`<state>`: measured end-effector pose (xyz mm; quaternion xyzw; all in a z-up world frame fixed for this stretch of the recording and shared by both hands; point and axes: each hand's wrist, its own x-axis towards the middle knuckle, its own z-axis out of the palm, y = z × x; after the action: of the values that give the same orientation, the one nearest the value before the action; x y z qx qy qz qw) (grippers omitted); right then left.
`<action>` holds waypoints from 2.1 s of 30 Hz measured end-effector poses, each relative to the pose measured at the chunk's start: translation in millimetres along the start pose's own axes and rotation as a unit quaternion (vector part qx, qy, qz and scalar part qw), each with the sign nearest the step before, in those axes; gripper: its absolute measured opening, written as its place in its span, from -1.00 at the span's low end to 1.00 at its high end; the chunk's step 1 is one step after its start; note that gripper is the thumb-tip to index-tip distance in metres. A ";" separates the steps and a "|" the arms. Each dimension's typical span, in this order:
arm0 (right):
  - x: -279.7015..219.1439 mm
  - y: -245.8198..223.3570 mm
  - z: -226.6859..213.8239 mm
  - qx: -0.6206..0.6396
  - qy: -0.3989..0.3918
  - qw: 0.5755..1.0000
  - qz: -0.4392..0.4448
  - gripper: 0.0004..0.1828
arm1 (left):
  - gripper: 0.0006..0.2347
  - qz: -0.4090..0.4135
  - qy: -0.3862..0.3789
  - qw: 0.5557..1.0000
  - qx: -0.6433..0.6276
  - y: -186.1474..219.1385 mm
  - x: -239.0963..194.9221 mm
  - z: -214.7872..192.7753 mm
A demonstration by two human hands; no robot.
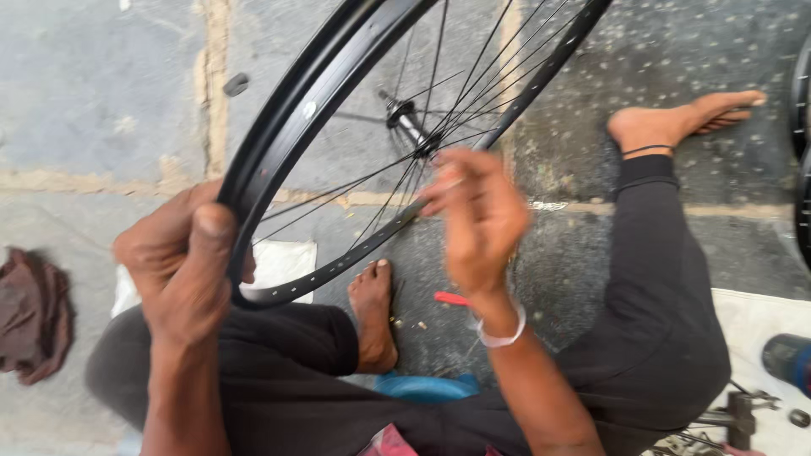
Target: The person is repairing a bicycle wheel by hand, using a red screwdriver to adjust the spokes and tighten the nipples. They repeatedly rotate the wheel to access different sections and ensure the tire is properly seated on the rim.
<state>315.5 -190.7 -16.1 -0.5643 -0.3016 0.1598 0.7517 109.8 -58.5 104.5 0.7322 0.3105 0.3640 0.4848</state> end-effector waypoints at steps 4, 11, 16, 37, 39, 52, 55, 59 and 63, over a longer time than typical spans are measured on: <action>-5.3 -41.8 72.8 0.201 -0.201 0.945 0.163 -0.59 | -0.59 -0.002 0.005 1.000 0.006 4.9 -2.9 4.6; -3.6 -52.9 98.9 0.337 -0.290 0.885 0.140 -0.67 | -0.62 0.089 -0.009 0.996 0.009 5.6 -9.5 8.4; -5.5 -49.3 96.2 0.296 -0.315 0.893 0.124 -0.72 | -0.63 0.051 -0.002 0.999 -0.007 5.9 -12.7 7.9; 2.0 -81.9 75.5 0.329 -0.258 0.892 0.170 -0.63 | -0.60 0.105 -0.036 0.993 0.025 19.8 -15.3 22.5; 3.3 -79.4 67.9 0.298 -0.243 0.904 0.188 -0.67 | -0.48 0.145 -0.078 0.985 0.056 26.0 -10.6 16.1; -54.9 241.3 -269.9 -0.268 0.170 0.898 0.305 -0.89 | -0.64 0.156 -0.193 0.951 0.184 -5.7 -2.6 54.5; -94.1 269.3 -274.2 -0.494 0.104 0.828 0.244 -0.93 | -0.68 0.181 -0.159 0.964 0.116 -2.6 5.1 79.7; -76.3 269.3 -246.4 -0.519 0.031 0.838 0.167 -0.74 | -0.73 0.146 -0.105 0.978 0.106 21.9 8.3 114.1; -29.6 260.7 -224.9 -0.582 -0.070 0.783 0.206 -0.78 | -0.70 0.138 -0.109 0.979 0.106 58.5 -1.6 124.9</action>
<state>461.4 -295.6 -311.2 -0.9307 -0.2656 0.1439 0.2063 219.0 -140.0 125.8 0.8507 0.1883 0.3100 0.3805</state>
